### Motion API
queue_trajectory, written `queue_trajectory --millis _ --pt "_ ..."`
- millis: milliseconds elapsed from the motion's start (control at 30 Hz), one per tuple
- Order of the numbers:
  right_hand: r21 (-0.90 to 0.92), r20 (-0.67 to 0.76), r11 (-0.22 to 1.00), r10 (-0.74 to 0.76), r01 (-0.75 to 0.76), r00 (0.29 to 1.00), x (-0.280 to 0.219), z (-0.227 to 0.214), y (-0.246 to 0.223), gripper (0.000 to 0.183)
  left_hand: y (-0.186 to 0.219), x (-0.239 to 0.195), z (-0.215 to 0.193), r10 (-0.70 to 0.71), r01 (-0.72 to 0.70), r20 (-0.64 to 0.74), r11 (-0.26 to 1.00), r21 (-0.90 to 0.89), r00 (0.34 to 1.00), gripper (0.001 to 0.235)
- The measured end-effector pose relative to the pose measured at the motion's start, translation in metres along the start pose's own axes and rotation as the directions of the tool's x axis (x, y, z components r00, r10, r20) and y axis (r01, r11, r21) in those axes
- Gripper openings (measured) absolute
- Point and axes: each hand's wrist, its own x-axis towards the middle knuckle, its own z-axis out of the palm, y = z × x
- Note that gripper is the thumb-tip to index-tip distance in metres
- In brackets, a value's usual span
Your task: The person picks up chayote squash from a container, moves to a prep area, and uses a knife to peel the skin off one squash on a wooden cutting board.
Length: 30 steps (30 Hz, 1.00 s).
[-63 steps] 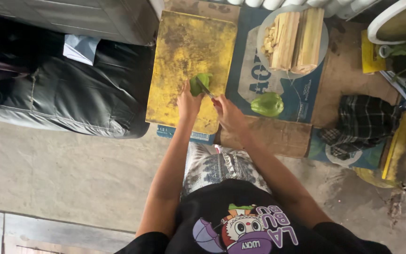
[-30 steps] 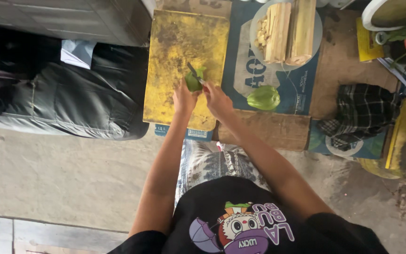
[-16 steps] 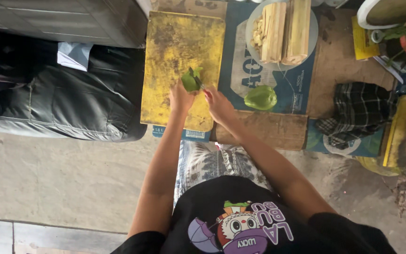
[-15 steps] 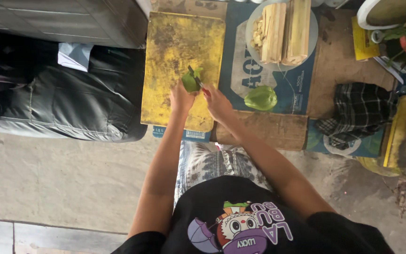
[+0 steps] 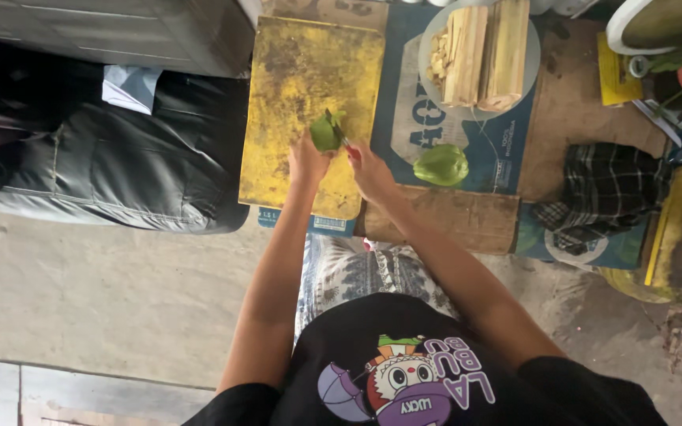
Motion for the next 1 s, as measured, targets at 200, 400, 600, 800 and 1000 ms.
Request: queue_trajectory --millis 200,400,600,800,1000 --pt "0.055 -0.009 0.998 0.0 0.001 1.0 0.032 0.004 -0.013 0.032 0.01 0.0 -0.009 -0.047 0.046 0.058 0.999 0.019 0.997 0.076" --pt "0.037 0.034 0.999 -0.002 0.001 0.999 0.005 0.0 0.002 0.03 0.014 0.002 -0.012 -0.04 0.038 0.038 0.998 0.056 0.998 0.067" --pt "-0.013 -0.005 1.0 -0.008 0.008 1.0 0.002 0.004 0.003 0.031 0.002 0.013 -0.003 -0.001 -0.004 0.055 0.996 0.088 0.998 0.065" --pt "-0.142 0.077 0.986 0.096 -0.084 0.992 0.048 0.01 -0.008 0.039 0.003 0.019 0.002 0.015 -0.024 0.058 0.987 0.16 0.998 0.064" --pt "0.008 0.018 0.998 -0.069 0.069 0.997 0.014 0.015 0.029 0.032 0.023 0.009 -0.018 -0.049 0.034 0.138 0.993 0.109 0.989 0.054"
